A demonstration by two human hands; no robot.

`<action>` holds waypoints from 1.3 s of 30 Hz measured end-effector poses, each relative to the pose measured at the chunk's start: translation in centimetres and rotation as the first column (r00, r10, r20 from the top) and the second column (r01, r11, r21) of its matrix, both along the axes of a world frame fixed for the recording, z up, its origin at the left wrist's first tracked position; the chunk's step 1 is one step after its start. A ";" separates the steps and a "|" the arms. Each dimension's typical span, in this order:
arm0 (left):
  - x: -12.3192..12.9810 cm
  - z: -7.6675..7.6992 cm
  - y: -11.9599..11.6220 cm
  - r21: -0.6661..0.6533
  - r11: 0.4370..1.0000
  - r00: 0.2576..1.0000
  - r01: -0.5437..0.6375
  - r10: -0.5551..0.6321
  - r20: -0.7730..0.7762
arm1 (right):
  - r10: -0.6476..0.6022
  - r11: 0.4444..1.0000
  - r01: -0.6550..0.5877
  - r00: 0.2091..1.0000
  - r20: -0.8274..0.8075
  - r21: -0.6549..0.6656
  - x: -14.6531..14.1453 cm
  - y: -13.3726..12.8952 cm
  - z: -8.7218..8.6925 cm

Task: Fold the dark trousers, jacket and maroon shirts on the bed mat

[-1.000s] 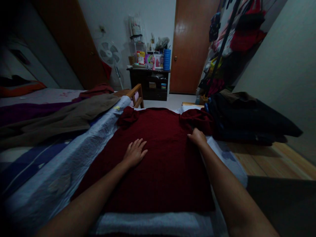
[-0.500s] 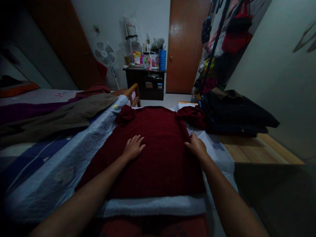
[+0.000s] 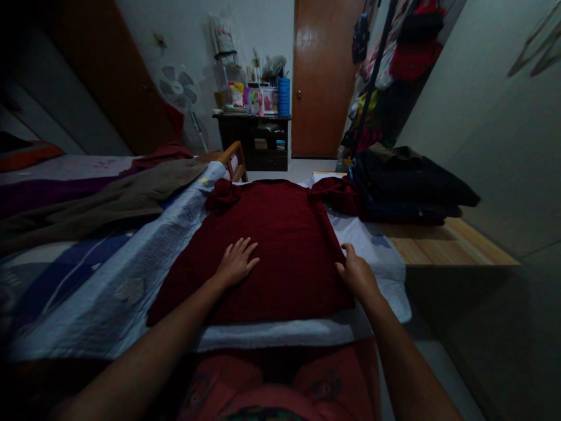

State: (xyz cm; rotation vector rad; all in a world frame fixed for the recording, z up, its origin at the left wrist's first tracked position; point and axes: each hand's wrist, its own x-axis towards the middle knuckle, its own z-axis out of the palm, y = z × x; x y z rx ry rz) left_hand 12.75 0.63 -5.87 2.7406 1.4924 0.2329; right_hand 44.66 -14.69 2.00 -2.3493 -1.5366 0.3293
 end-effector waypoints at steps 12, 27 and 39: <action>1.5 0.9 -5.2 -0.104 0.994 0.999 0.030 -0.031 -0.015 | 0.204 0.979 -0.190 0.928 -0.310 0.077 0.6 -3.8 -1.0; 1.4 0.2 -6.1 0.001 0.999 0.999 0.033 -0.033 0.040 | 0.118 0.959 -0.198 0.930 0.348 0.203 -2.9 -2.8 -0.5; -0.1 -0.1 -5.7 -0.003 0.996 0.993 0.092 -0.091 0.074 | 0.315 0.926 -0.355 0.914 0.256 0.131 -11.6 6.6 -8.3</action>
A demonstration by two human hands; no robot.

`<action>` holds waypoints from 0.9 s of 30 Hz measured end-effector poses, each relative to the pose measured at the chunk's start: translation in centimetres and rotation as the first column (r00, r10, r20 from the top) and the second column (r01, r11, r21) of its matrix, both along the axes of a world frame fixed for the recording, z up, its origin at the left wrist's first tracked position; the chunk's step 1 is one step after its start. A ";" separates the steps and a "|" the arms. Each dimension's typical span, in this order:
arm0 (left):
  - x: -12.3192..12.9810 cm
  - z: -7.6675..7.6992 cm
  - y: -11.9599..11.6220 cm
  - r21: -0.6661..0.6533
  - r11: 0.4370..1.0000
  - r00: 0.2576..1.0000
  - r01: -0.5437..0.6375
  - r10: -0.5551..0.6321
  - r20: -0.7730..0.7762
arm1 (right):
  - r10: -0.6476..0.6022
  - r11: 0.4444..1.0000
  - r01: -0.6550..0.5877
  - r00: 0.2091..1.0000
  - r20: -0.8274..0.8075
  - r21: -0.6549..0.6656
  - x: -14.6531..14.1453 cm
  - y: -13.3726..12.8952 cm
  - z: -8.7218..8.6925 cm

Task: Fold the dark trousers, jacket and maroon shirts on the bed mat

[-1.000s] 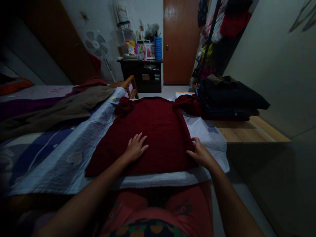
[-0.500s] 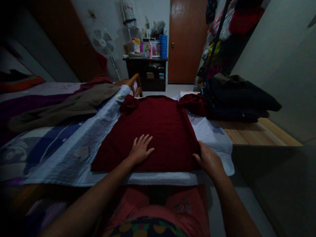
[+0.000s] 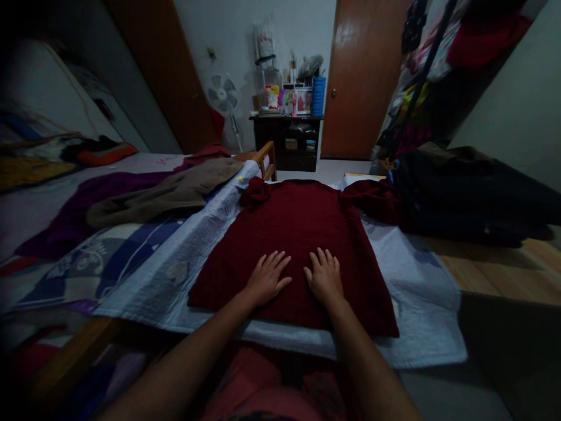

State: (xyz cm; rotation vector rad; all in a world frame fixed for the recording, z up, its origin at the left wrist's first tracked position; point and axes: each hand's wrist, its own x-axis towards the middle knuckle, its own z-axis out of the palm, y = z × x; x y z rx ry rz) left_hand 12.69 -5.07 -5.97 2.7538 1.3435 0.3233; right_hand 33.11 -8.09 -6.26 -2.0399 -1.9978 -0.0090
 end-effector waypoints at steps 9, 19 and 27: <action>-5.2 0.1 2.8 0.035 0.972 0.967 -0.232 0.235 -0.100 | -0.016 1.000 0.016 1.000 -0.025 0.014 0.3 -0.2 -0.3; -1.3 1.3 4.3 0.018 0.884 0.874 -0.467 0.465 -0.138 | -0.021 0.999 0.021 1.000 -0.002 0.037 -0.1 -0.3 0.0; 0.1 0.3 10.6 -0.073 0.961 0.957 -0.267 0.255 -0.141 | -0.016 0.999 0.018 0.999 -0.042 0.035 0.0 -0.3 -0.1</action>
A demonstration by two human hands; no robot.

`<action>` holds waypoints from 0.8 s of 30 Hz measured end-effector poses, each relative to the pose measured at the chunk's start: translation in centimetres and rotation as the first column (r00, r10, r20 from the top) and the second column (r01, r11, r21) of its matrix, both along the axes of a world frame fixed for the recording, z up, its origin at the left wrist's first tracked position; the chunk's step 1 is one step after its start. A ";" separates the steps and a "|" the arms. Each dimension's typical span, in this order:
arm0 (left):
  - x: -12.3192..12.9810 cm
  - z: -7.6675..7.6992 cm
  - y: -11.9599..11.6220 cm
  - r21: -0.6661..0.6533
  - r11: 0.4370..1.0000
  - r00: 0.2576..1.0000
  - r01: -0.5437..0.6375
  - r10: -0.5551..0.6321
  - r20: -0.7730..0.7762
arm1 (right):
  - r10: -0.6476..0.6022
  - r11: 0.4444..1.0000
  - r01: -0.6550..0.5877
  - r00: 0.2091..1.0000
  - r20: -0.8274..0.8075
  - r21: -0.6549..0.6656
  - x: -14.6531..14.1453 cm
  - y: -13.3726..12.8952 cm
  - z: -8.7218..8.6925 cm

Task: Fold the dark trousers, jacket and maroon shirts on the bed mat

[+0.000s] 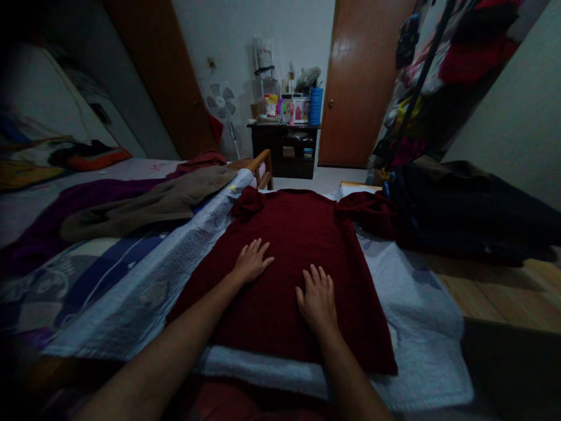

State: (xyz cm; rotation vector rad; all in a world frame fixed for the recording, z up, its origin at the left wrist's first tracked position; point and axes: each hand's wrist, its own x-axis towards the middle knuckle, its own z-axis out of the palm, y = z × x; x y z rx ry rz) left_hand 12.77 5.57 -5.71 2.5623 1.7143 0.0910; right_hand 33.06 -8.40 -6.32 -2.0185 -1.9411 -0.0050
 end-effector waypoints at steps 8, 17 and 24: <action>-3.5 1.1 7.1 -0.079 0.981 0.983 -0.175 0.170 -0.066 | -0.001 1.000 0.001 1.000 -0.010 -0.014 0.1 0.0 -0.1; -1.5 1.7 9.0 0.042 0.960 0.958 -0.277 0.279 -0.064 | -0.005 1.000 0.005 1.000 -0.029 -0.016 0.0 -0.1 0.0; 1.2 0.2 9.6 -0.068 0.996 0.998 0.055 -0.054 0.019 | -0.012 1.000 0.011 1.000 -0.028 -0.021 0.0 -0.2 0.0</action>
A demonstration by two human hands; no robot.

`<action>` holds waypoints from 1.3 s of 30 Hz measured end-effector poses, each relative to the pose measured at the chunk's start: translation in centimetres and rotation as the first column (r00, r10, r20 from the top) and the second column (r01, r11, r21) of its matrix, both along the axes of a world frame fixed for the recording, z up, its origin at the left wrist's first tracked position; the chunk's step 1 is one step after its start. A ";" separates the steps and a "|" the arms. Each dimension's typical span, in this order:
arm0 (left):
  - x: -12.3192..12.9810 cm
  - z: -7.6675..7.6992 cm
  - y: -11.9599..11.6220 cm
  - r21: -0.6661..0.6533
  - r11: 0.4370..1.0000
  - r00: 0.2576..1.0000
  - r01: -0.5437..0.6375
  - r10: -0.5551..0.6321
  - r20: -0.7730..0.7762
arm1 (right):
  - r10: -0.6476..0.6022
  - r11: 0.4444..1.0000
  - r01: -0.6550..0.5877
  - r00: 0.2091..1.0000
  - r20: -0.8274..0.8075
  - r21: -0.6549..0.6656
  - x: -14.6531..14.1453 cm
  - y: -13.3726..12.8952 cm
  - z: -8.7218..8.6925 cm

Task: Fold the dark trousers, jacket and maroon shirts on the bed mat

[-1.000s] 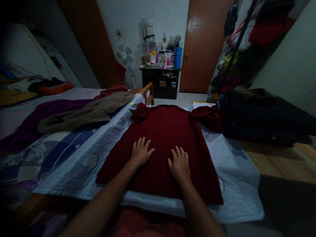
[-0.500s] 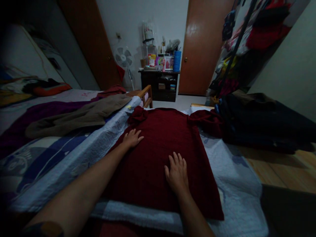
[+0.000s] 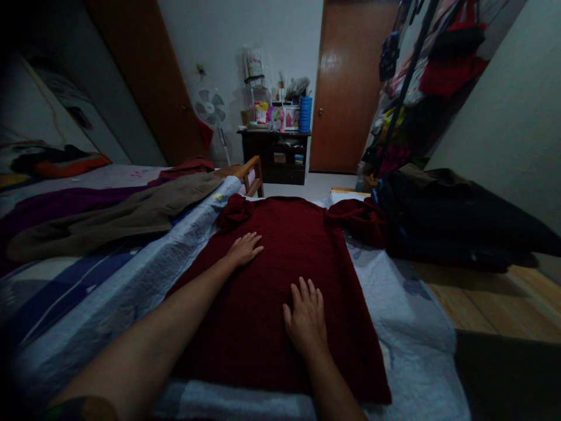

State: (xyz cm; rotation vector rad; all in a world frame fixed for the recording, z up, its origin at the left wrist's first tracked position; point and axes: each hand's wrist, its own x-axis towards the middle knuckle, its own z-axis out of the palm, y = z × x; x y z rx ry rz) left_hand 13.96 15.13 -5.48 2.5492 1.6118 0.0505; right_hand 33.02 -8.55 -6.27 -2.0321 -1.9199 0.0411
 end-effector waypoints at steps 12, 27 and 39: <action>-2.3 -1.6 1.3 0.108 0.962 0.968 -0.250 0.251 -0.001 | -0.007 1.000 0.007 1.000 -0.018 0.003 -0.1 0.1 0.3; -2.2 -1.6 1.1 0.130 0.958 0.966 -0.257 0.258 0.007 | 0.047 0.967 -0.095 0.979 -0.198 -0.237 2.7 4.5 5.8; -2.5 -2.4 1.4 0.210 0.948 0.970 -0.237 0.242 0.005 | 0.118 0.968 -0.136 0.988 -0.097 -0.212 -0.4 15.9 1.4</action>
